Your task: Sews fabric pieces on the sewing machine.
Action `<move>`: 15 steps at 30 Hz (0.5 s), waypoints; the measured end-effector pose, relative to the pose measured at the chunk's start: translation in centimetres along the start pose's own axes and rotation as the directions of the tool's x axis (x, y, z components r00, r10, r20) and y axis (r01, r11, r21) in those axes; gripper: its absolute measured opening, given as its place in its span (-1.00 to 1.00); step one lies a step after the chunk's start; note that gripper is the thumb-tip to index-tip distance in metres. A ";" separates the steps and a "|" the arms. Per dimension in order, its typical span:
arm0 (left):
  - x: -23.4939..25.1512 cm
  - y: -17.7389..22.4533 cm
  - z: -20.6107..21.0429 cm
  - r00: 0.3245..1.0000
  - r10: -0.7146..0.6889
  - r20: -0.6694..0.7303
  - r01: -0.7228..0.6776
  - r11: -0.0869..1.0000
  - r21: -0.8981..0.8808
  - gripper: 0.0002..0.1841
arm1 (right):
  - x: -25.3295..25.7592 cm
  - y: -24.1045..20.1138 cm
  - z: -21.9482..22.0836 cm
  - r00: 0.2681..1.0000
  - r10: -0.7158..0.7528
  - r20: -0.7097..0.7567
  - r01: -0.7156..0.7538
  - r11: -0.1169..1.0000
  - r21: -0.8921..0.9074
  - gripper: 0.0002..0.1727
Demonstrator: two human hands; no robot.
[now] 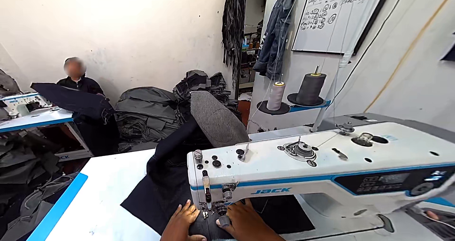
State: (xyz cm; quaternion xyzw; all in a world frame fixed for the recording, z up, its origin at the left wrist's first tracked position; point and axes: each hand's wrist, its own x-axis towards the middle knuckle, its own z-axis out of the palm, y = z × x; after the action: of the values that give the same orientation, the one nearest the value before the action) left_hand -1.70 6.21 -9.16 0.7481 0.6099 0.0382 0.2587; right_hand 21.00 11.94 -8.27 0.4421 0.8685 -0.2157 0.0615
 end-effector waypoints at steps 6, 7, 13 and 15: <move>3.2 -1.2 -2.3 1.000 -0.017 -0.006 0.017 1.000 -0.009 -0.26 | 2.1 -0.4 -2.7 0.985 0.155 0.070 -0.154 0.988 -0.011 -0.33; 3.5 -1.2 -2.7 1.000 -0.021 -0.018 0.020 1.000 -0.018 -0.26 | 2.3 -0.6 -3.5 0.979 0.162 0.126 -0.160 0.987 -0.025 -0.34; 4.4 -1.0 -3.8 0.998 -0.052 -0.024 0.050 0.997 -0.064 -0.26 | 2.9 -1.1 -3.8 0.949 0.302 0.089 -0.308 0.949 0.063 -0.36; 4.7 -1.4 -3.6 0.999 -0.034 -0.039 0.031 0.997 -0.074 -0.20 | 2.7 -0.6 -2.6 0.962 0.269 -0.055 -0.265 0.962 0.069 -0.37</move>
State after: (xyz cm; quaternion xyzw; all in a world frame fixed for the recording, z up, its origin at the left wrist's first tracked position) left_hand -3.15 11.99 -7.85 0.7271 0.6253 0.0712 0.2742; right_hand 19.09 14.75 -6.56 0.5634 0.7955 -0.2176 0.0490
